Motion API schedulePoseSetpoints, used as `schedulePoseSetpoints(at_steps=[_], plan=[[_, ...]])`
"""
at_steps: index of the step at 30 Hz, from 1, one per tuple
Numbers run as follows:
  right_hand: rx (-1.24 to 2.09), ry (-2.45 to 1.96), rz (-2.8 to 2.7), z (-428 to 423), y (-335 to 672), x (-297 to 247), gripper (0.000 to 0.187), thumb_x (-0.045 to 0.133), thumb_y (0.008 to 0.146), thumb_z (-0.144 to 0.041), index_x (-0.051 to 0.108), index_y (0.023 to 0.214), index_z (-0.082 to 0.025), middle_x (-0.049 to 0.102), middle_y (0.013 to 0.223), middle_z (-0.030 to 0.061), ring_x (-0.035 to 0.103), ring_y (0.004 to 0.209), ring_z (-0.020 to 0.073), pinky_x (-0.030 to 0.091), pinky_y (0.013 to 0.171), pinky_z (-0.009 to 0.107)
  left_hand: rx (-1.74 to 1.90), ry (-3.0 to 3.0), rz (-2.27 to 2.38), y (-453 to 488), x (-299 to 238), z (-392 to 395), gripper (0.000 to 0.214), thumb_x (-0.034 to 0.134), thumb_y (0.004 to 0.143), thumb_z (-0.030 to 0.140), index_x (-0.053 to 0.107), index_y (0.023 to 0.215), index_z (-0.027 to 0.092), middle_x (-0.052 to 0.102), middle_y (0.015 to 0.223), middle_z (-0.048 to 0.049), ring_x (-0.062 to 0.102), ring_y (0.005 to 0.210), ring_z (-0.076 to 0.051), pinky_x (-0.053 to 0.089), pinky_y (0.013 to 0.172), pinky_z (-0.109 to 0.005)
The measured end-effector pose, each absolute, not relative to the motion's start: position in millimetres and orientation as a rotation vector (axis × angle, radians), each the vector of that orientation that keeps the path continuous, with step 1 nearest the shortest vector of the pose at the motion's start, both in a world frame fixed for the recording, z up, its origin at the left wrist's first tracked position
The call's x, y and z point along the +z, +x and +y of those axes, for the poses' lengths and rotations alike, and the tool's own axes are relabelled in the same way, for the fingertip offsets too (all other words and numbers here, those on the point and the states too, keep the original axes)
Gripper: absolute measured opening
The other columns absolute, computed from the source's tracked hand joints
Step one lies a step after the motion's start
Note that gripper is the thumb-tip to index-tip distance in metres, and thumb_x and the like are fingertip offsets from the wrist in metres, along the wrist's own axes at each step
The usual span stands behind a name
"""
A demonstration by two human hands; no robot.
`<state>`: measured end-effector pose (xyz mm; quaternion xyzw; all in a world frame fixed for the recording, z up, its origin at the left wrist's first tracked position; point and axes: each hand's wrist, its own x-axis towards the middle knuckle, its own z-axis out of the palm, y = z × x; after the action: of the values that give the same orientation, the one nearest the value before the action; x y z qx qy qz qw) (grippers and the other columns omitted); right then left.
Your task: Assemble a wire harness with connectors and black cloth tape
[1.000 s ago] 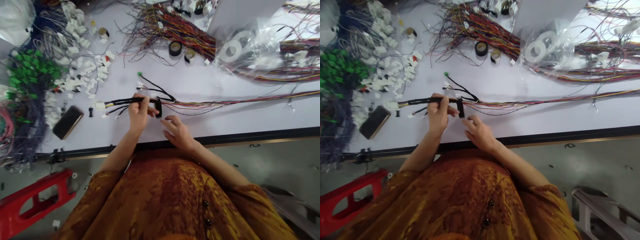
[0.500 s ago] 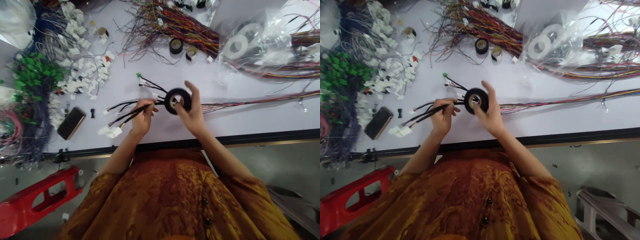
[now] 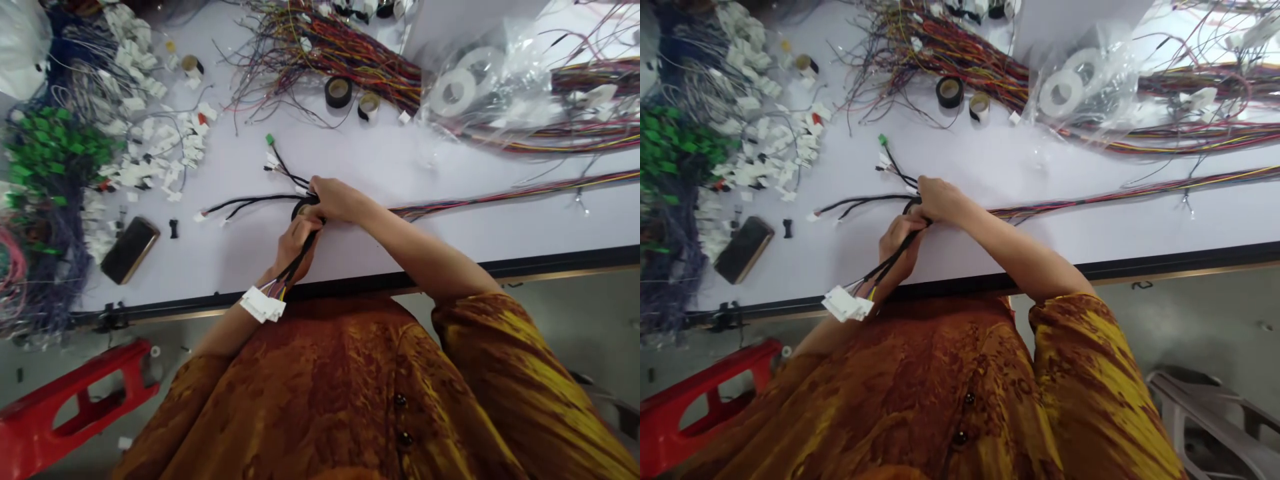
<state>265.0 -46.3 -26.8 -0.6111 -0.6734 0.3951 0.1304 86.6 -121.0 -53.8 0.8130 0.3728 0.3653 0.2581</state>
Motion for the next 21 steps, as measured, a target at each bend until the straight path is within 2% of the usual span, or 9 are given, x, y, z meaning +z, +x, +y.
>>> schedulePoseSetpoints(at_steps=[4,7,8,10,12,14,17,19,21], plan=[[1.031,-1.750,-1.618,-66.8,281.1,-33.2,0.046,0.054,0.087,-0.023,0.049,0.132,-0.017,0.067,0.107,0.0088,0.064,0.094,0.0229,0.053,0.087,0.039,1.044,2.047,1.129,84.4,-59.0,-111.1,0.016,0.056,0.096,0.034,0.060,0.091,0.019,0.068,0.101,-0.0084,0.069,0.087,-0.017,0.057,0.075,-0.033],[0.801,-1.653,-1.559,-127.5,283.8,-40.4,0.061,0.048,0.091,-0.027,0.033,0.150,-0.022,0.059,0.130,0.0119,0.061,0.111,0.0262,0.050,0.098,0.043,1.086,1.676,1.160,92.7,-53.8,-99.1,0.021,0.052,0.099,0.041,0.052,0.094,0.021,0.070,0.104,-0.0062,0.064,0.056,-0.009,0.047,0.047,-0.023],[0.773,-1.635,-1.586,-150.0,281.1,-43.3,0.064,0.049,0.092,-0.030,0.031,0.152,-0.023,0.057,0.135,0.0138,0.060,0.115,0.0283,0.051,0.098,0.044,1.082,1.569,1.159,97.0,-50.5,-95.8,0.021,0.051,0.099,0.042,0.050,0.094,0.022,0.071,0.100,-0.0044,0.059,0.046,-0.007,0.042,0.040,-0.022],[0.853,-1.623,-1.682,-185.5,274.4,-47.1,0.061,0.048,0.093,-0.030,0.034,0.152,-0.025,0.060,0.130,0.0148,0.064,0.104,0.0271,0.055,0.087,0.042,1.071,1.421,1.158,105.3,-43.0,-92.5,0.022,0.052,0.099,0.045,0.047,0.094,0.024,0.072,0.090,-0.0007,0.056,0.040,-0.006,0.040,0.037,-0.021],[0.891,-1.600,-1.737,-197.8,271.8,-45.0,0.047,0.046,0.095,-0.029,0.048,0.142,-0.024,0.063,0.119,0.0133,0.065,0.093,0.0235,0.055,0.080,0.037,1.083,1.375,1.146,110.7,-37.2,-95.1,0.022,0.054,0.098,0.045,0.047,0.094,0.024,0.072,0.087,0.0003,0.062,0.047,-0.008,0.049,0.044,-0.021],[0.834,-1.589,-1.709,-183.5,275.2,-36.7,0.035,0.044,0.097,-0.030,0.060,0.127,-0.021,0.065,0.112,0.0117,0.064,0.091,0.0204,0.052,0.081,0.033,1.078,1.484,1.125,111.9,-35.5,-103.2,0.019,0.056,0.097,0.042,0.051,0.096,0.024,0.072,0.094,-0.0018,0.070,0.064,-0.012,0.058,0.061,-0.025],[0.874,-1.638,-1.754,-129.3,280.2,-22.5,0.027,0.047,0.097,-0.034,0.065,0.108,-0.017,0.068,0.101,0.0105,0.062,0.090,0.0198,0.049,0.083,0.032,0.968,1.927,1.122,107.7,-42.0,-119.2,0.011,0.060,0.095,0.031,0.060,0.103,0.022,0.070,0.102,-0.0050,0.072,0.091,-0.017,0.059,0.082,-0.031],[1.054,-1.667,-1.956,-88.8,277.4,-19.8,0.025,0.057,0.091,-0.038,0.066,0.099,-0.016,0.069,0.094,0.0102,0.062,0.086,0.0213,0.048,0.081,0.033,0.890,2.200,1.089,103.1,-49.7,-126.8,0.009,0.057,0.096,0.023,0.063,0.103,0.022,0.070,0.105,-0.0058,0.070,0.101,-0.019,0.057,0.087,-0.032],[1.202,-1.625,-2.091,-57.1,272.9,-24.4,0.029,0.068,0.081,-0.036,0.066,0.102,-0.016,0.069,0.097,0.0089,0.062,0.087,0.0215,0.049,0.080,0.033,0.862,2.339,1.025,98.2,-56.6,-129.7,0.011,0.053,0.097,0.019,0.063,0.100,0.021,0.070,0.107,-0.0061,0.069,0.103,-0.019,0.056,0.088,-0.031]])
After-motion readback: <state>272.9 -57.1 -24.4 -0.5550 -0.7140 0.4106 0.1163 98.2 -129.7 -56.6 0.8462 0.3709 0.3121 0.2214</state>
